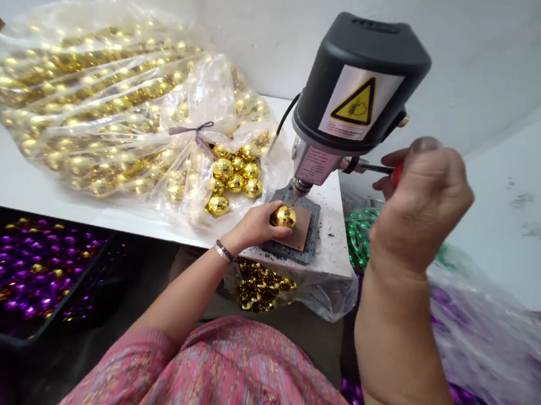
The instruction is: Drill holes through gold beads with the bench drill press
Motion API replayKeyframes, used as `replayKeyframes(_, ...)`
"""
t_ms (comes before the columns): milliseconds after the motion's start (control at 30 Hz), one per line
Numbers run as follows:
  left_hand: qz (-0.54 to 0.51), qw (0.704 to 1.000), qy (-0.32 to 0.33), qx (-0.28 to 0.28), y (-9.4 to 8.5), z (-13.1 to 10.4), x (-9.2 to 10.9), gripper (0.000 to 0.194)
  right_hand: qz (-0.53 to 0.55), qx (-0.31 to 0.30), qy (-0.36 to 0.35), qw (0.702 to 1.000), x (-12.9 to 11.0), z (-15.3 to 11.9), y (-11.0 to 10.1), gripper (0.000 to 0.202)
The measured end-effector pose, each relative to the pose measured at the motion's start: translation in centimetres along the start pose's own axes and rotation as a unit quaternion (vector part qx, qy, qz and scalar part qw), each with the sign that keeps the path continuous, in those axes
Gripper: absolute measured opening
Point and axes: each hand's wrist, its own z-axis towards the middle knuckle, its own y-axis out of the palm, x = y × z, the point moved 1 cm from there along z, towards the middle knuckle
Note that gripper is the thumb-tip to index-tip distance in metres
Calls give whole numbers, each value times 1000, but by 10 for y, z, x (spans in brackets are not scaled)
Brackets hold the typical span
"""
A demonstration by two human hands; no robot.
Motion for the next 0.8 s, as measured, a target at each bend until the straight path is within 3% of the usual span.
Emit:
replayKeyframes(67,-4,998,15,-60,-10,-17,-1,45,10,-11,19,1000,-3,10,1,41)
replayKeyframes(167,-20,982,28,-184,-24,-36,-7,60,15,-12,20,1000,-1,11,1,41)
replayKeyframes(200,-25,980,25,-197,-29,-38,-10,65,19,-11,18,1000,0,10,1,41)
replayKeyframes(267,-21,989,4,-146,-38,-34,-18,61,25,-12,13,1000,2,7,0,42)
replayKeyframes(333,11,999,-36,-20,-46,-20,-27,49,25,-13,7,1000,2,5,0,43)
replayKeyframes(400,73,988,-85,104,-51,-1,-35,40,26,-14,2,1000,2,4,0,44)
replayKeyframes(433,108,979,-105,138,-51,9,-38,40,26,-15,1,1000,1,3,0,44)
replayKeyframes(500,163,967,-124,153,-49,25,-44,44,27,-20,1,999,1,2,-1,46)
replayKeyframes(600,206,964,-115,121,-40,39,-49,51,22,-29,7,999,-1,-1,-3,47)
replayKeyframes(700,227,963,-111,98,-32,43,-53,53,5,-31,13,999,-4,-4,-4,46)
replayKeyframes(800,205,965,-105,126,-32,37,-55,54,-7,-35,11,999,-6,-6,-5,46)
